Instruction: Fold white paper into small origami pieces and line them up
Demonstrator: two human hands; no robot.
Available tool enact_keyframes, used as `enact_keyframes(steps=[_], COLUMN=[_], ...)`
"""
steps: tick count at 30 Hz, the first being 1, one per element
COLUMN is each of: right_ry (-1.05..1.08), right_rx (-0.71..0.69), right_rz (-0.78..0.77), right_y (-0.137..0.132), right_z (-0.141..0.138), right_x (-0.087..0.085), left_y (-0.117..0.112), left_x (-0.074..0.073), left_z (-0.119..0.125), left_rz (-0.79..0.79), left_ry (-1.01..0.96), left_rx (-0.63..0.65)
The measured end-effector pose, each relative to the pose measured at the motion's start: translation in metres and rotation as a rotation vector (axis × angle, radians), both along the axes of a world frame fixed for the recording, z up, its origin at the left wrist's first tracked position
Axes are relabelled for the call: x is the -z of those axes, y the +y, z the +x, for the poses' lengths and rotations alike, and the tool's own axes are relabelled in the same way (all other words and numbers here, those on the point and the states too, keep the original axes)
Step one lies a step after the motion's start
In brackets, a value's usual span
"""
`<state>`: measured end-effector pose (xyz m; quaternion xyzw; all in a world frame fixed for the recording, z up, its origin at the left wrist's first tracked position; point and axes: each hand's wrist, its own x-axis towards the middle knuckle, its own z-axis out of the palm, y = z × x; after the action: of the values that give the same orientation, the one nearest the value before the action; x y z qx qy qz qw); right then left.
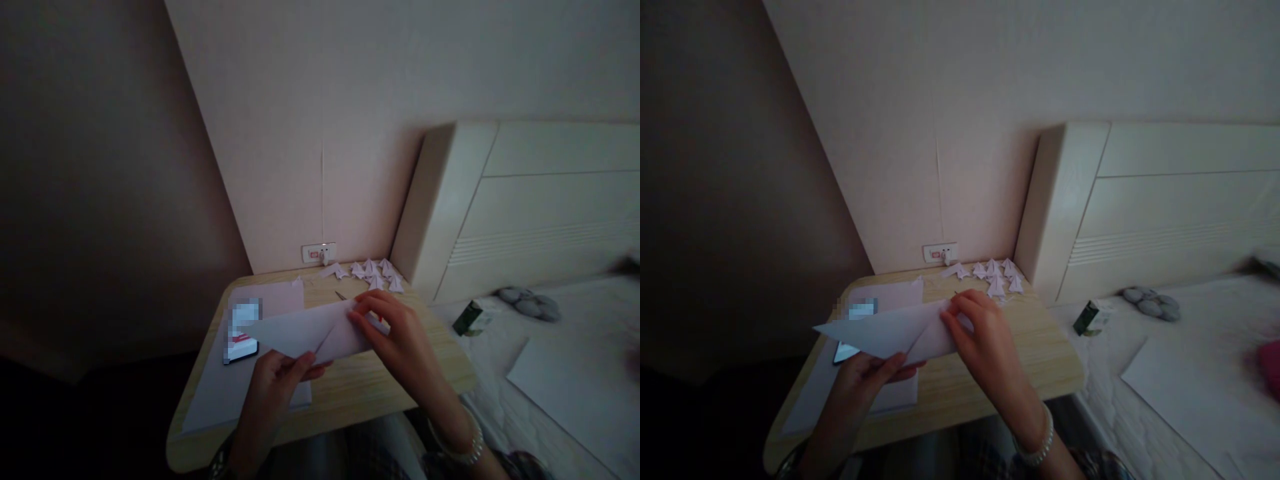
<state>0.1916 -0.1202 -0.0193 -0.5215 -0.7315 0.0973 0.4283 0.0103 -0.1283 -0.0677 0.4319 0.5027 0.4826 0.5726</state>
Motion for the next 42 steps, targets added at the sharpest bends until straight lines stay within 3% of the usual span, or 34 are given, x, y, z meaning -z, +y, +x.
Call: enact_keyframes(steps=[11,32,42], right_ry=[0.056,0.111,0.106], right_rx=[0.075,0.010,-0.019], right_rz=[-0.008,-0.050,0.016], right_y=[0.006,0.010,0.002], right_z=[-0.007,-0.009,-0.007], right_x=[0.003,-0.005,-0.018], left_y=[0.001,-0.003,-0.009], left_x=[-0.008,-0.013,-0.029], left_z=[0.000,-0.019,-0.014], left_rz=[-0.044,0.010,0.043], left_ry=[-0.249,-0.135,-0.211], left_rx=[0.038,0.220,0.187])
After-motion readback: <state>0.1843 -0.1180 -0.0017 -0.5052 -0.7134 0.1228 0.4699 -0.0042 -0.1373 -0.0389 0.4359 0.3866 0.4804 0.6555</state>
